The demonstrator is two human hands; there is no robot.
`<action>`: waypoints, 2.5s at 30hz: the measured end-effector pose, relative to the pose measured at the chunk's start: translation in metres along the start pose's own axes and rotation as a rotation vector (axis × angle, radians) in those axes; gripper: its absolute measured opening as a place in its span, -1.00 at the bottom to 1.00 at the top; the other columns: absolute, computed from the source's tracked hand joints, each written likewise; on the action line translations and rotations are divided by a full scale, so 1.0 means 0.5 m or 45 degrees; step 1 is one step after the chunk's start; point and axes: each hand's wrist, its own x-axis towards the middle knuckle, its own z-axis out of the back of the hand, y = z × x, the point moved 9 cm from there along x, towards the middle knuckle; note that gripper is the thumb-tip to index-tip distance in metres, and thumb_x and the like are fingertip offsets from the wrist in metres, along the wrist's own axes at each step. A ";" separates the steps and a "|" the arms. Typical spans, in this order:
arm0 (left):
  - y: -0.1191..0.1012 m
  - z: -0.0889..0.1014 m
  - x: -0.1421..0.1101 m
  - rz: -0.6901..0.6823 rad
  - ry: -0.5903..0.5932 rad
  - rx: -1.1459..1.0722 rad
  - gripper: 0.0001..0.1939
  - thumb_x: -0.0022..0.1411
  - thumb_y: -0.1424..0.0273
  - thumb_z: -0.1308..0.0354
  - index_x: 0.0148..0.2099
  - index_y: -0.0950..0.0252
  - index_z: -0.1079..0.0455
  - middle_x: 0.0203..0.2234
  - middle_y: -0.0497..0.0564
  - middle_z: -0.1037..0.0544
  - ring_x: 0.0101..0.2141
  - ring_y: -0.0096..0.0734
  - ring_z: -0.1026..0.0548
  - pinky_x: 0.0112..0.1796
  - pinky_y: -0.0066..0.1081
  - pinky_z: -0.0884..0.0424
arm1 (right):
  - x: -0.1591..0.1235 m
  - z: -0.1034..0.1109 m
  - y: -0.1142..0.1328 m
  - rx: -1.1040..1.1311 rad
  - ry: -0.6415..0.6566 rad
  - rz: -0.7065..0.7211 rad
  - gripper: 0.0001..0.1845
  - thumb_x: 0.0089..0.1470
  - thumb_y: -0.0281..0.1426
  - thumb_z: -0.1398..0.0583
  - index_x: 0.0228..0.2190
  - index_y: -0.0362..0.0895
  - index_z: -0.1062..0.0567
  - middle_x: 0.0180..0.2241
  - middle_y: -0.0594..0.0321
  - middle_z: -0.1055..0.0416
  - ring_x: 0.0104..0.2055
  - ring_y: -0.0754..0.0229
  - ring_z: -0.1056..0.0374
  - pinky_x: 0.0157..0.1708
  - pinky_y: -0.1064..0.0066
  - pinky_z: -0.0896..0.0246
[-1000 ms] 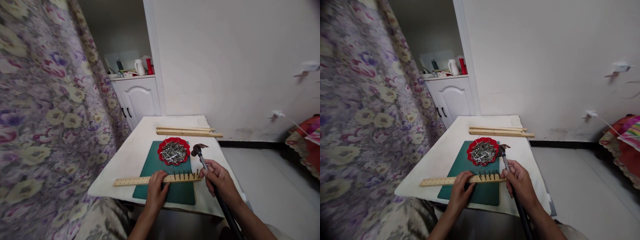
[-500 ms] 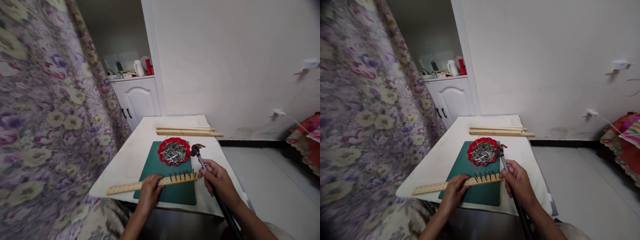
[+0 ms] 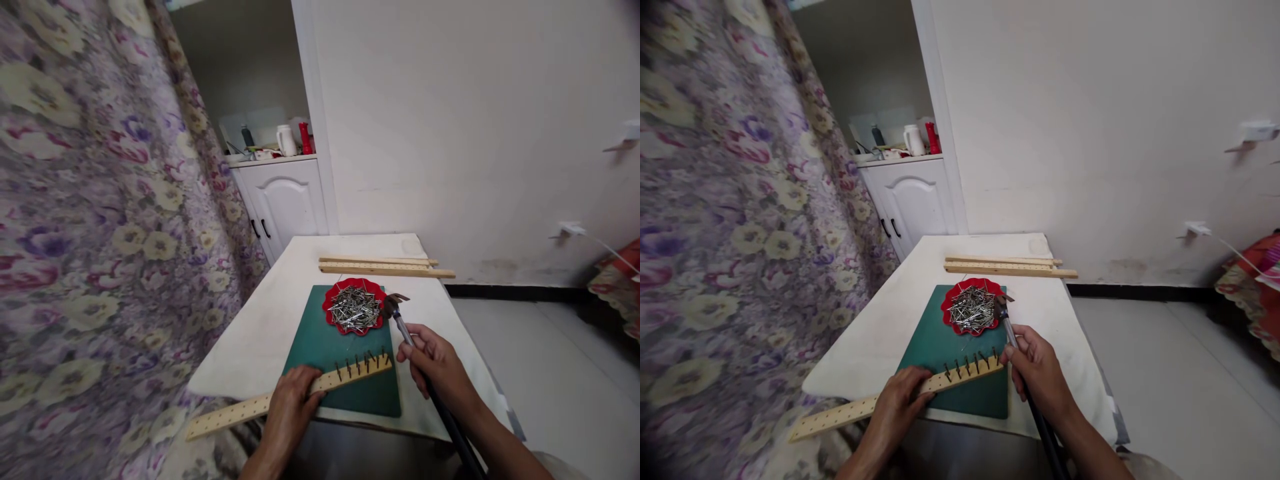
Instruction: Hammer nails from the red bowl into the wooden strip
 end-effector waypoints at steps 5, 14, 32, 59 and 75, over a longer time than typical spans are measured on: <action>-0.009 -0.001 -0.016 0.074 0.055 0.031 -0.84 0.08 0.39 -0.14 -0.23 0.21 -0.43 -0.32 0.02 -0.51 -0.24 -0.24 -0.45 -0.21 -0.32 -0.32 | 0.001 -0.005 0.004 0.011 0.011 0.002 -0.59 0.01 -0.18 -0.19 -0.15 -0.14 -0.30 -0.48 0.37 -0.36 -0.82 0.49 -0.03 -0.88 0.59 0.01; -0.009 -0.029 -0.055 0.189 0.144 0.109 -0.87 0.10 0.37 -0.10 -0.24 0.18 -0.37 -0.34 -0.03 -0.48 -0.26 -0.31 -0.45 -0.28 -0.41 -0.30 | 0.005 -0.008 -0.004 -0.003 0.007 -0.020 -0.61 0.03 -0.21 -0.17 -0.14 -0.13 -0.31 -0.48 0.38 -0.36 -0.81 0.48 -0.03 -0.86 0.59 0.02; -0.013 -0.010 -0.005 0.037 0.254 -0.175 -0.73 0.28 0.22 0.09 -0.24 0.22 -0.38 -0.39 -0.01 -0.50 -0.35 -0.39 -0.46 -0.32 -0.47 -0.33 | 0.009 -0.021 -0.016 -0.008 0.033 -0.069 -0.62 0.03 -0.23 -0.16 -0.12 -0.12 -0.32 -0.48 0.38 -0.36 -0.81 0.49 -0.08 -0.87 0.61 0.04; -0.072 -0.119 0.183 -0.260 0.186 -0.627 -0.80 0.20 0.33 -0.08 -0.34 0.31 -0.47 -0.45 0.00 -0.47 -0.38 -0.42 -0.41 -0.33 -0.49 -0.28 | 0.000 -0.035 -0.012 0.027 0.072 -0.113 -0.72 0.06 -0.32 -0.13 -0.17 -0.13 -0.32 -0.48 0.40 -0.36 -0.82 0.50 -0.08 -0.88 0.64 0.12; -0.072 -0.124 0.182 -0.226 0.198 -0.687 -0.81 0.17 0.34 -0.09 -0.37 0.32 -0.46 -0.49 -0.02 -0.43 -0.43 -0.42 -0.36 -0.39 -0.49 -0.22 | -0.009 -0.099 -0.047 -0.072 0.274 -0.254 -0.72 0.04 -0.44 -0.08 -0.14 -0.13 -0.33 -0.46 0.40 -0.38 -0.81 0.51 -0.10 -0.85 0.65 0.08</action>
